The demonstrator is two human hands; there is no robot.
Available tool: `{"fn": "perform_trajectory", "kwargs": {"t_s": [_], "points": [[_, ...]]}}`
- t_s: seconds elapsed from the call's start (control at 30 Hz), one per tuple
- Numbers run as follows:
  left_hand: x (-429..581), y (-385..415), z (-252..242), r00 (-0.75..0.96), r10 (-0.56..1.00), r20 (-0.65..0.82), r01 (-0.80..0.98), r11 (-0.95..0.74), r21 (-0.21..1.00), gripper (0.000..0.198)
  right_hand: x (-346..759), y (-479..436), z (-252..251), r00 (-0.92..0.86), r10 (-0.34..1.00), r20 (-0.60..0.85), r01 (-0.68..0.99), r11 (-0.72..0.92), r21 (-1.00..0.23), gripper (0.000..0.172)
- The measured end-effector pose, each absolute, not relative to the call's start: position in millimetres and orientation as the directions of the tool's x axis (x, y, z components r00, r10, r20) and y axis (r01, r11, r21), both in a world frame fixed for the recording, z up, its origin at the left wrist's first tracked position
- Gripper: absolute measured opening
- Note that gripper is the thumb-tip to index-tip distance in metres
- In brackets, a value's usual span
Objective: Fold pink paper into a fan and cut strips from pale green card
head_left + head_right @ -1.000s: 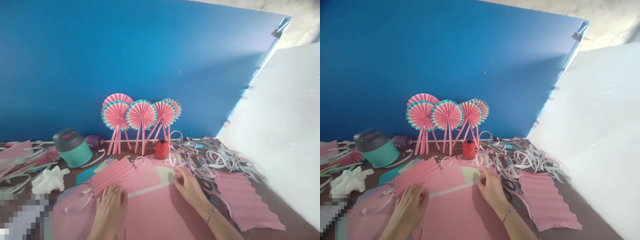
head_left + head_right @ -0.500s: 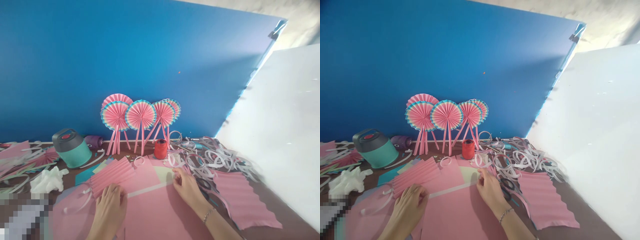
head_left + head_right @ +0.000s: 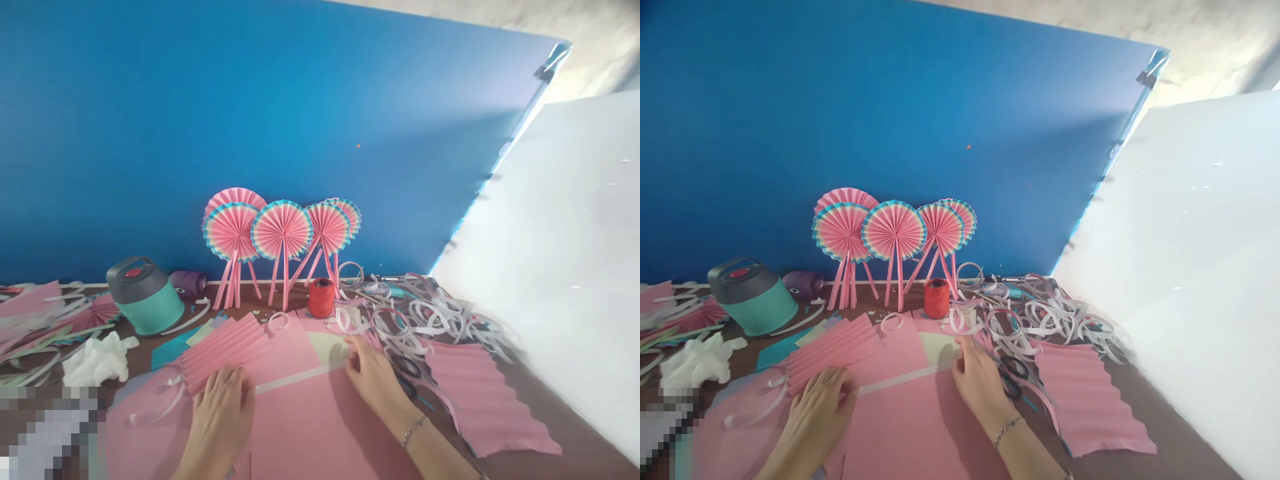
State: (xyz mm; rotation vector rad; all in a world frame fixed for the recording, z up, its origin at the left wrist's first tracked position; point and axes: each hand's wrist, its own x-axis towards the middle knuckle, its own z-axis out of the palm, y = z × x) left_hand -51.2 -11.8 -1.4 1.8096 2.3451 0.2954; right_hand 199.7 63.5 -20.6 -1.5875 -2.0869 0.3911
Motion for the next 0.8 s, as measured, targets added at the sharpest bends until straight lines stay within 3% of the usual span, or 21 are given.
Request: {"fn": "perform_trajectory", "kwargs": {"t_s": [0.33, 0.5, 0.8], "points": [[-53.2, -12.1, -0.9, -0.227, 0.974, 0.013, 0.932, 0.213, 0.294, 0.021, 204.7, 70.1, -18.0, -0.237, 0.929, 0.283, 0.816, 0.348, -0.461, 0.028], [-52.7, -11.9, -1.6, -0.187, 0.981, 0.052, 0.924, 0.157, 0.348, 0.031, 208.5, 66.8, -12.0, -0.294, 0.914, 0.280, 0.739, 0.403, -0.539, 0.027], [-52.8, -6.2, -7.0, -0.094, 0.994, 0.049, 0.931, 0.070, 0.358, 0.010, 206.7, 58.9, -3.0, -0.425, 0.872, 0.243, 0.712, 0.488, -0.504, 0.012]]}}
